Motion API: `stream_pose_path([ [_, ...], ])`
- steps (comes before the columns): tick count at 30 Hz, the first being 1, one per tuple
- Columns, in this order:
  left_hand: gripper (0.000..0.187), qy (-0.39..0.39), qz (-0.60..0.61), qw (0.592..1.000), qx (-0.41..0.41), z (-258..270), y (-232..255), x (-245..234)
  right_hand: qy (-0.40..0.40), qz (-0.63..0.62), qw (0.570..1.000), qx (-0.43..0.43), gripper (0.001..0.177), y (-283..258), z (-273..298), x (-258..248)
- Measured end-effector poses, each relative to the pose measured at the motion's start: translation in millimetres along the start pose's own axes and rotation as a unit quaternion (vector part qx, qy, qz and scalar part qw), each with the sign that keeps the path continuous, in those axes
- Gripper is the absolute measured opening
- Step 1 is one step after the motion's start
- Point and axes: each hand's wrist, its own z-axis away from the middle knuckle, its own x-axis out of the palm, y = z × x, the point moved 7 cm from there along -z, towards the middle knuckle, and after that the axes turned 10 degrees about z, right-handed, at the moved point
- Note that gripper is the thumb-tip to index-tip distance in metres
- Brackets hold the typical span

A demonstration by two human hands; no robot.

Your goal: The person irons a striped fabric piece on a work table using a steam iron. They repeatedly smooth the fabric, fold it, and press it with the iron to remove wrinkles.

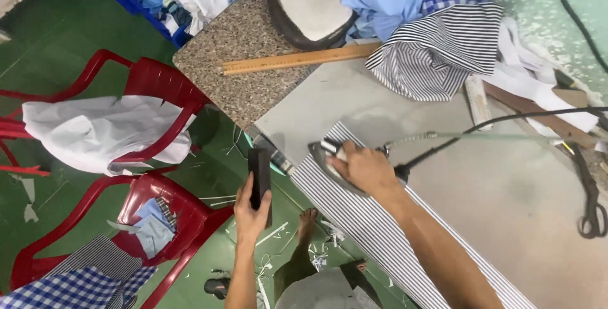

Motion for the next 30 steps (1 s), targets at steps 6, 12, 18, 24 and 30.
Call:
stream_pose_path([
  [6, 0.074, -0.063, 0.23, 0.939, -0.25, 48.0, -42.0, 3.5, 0.098, 0.028, 0.995, 0.024, 0.071, 6.4, -104.8, -26.3],
  [12, 0.067, -0.171, 0.005, 0.984, 0.047, 3.2, 37.6, 45.5, 0.065, -0.049, 0.99, 0.115, 0.068, 28.2, -72.1, -14.6],
  [18, 0.058, -0.269, -0.154, 0.883, 0.352, -1.5, 106.3, 122.6, 0.011, -0.19, 0.95, 0.247, 0.061, 82.2, 66.5, 19.4],
  [24, 0.061, -0.45, -0.196, 0.732, 0.473, 55.9, 131.6, 231.1, 0.012, -0.236, 0.898, 0.371, 0.062, 186.6, 226.9, 72.7],
  [30, 0.064, -0.594, -0.219, 0.622, 0.462, 139.2, 152.6, 304.3, 0.012, -0.21, 0.887, 0.41, 0.049, 294.4, 370.3, 158.1],
])
